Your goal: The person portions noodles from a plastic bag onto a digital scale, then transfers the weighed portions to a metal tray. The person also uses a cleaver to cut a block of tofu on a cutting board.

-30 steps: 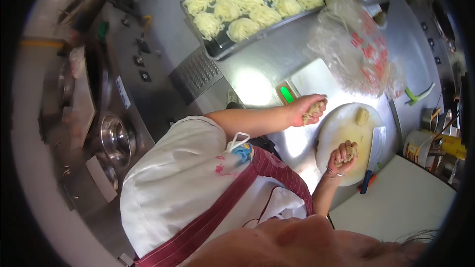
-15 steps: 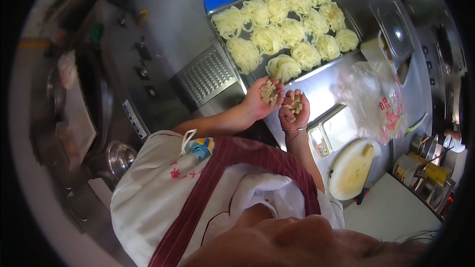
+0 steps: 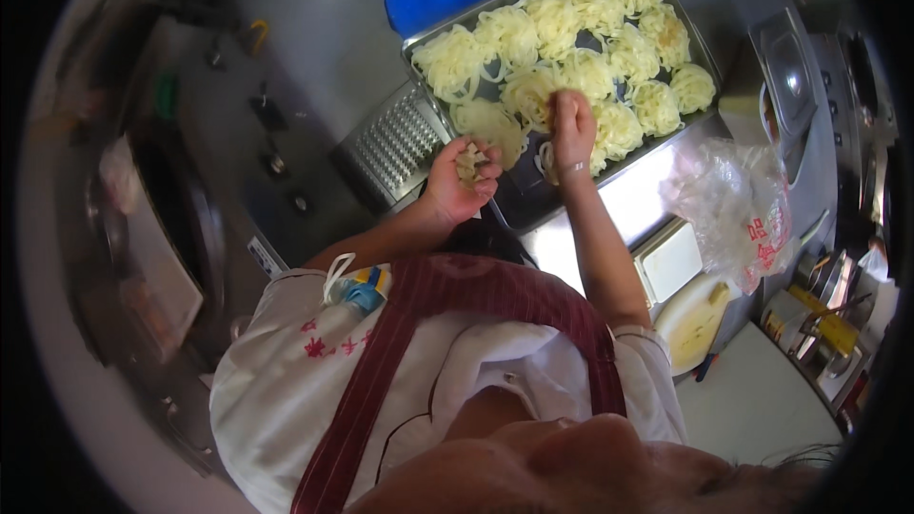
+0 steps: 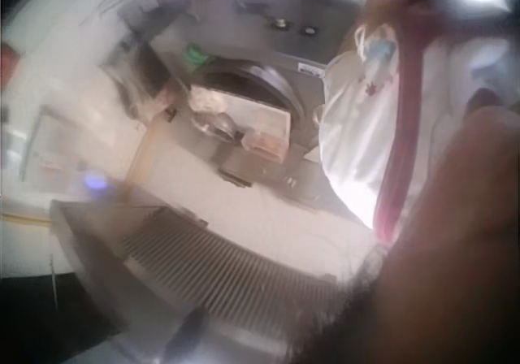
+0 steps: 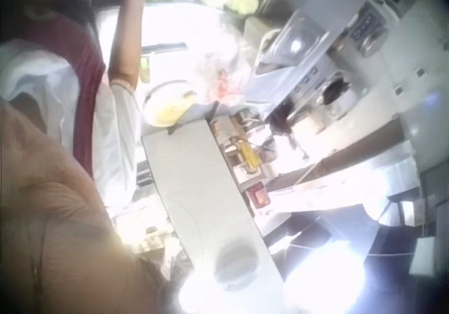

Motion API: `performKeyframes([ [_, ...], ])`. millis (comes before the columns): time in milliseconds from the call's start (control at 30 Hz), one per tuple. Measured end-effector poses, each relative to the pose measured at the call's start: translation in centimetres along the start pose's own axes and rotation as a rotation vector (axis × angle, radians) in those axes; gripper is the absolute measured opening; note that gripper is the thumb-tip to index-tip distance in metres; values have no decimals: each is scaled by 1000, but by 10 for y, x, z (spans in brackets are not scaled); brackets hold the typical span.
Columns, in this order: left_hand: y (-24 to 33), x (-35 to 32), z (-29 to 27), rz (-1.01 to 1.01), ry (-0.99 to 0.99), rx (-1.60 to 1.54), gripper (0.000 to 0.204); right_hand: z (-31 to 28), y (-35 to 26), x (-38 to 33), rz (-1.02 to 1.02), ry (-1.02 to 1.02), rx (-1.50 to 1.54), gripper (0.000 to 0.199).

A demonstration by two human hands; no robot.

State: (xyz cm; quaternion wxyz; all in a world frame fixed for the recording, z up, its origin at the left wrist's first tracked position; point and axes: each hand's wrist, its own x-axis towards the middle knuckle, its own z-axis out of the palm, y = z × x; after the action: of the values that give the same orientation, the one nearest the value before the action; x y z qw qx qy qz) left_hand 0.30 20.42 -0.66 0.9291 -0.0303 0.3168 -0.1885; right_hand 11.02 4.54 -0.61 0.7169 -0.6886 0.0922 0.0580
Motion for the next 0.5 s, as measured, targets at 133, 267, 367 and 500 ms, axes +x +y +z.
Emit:
performKeyframes([
  [133, 40, 7, 11, -34, -7, 92, 21, 15, 27, 65, -802, -19, -782, 10],
  [267, 75, 9, 16, -50, 40, 142, 22, 25, 61, 56, -786, -66, -1039, 17],
  [367, 91, 17, 15, -62, 60, 169, 22, 29, 69, 42, -743, -60, -1116, 26],
  [500, 97, 30, 20, -92, 17, 197, 20, 32, 65, 41, -666, -37, -1248, 33],
])
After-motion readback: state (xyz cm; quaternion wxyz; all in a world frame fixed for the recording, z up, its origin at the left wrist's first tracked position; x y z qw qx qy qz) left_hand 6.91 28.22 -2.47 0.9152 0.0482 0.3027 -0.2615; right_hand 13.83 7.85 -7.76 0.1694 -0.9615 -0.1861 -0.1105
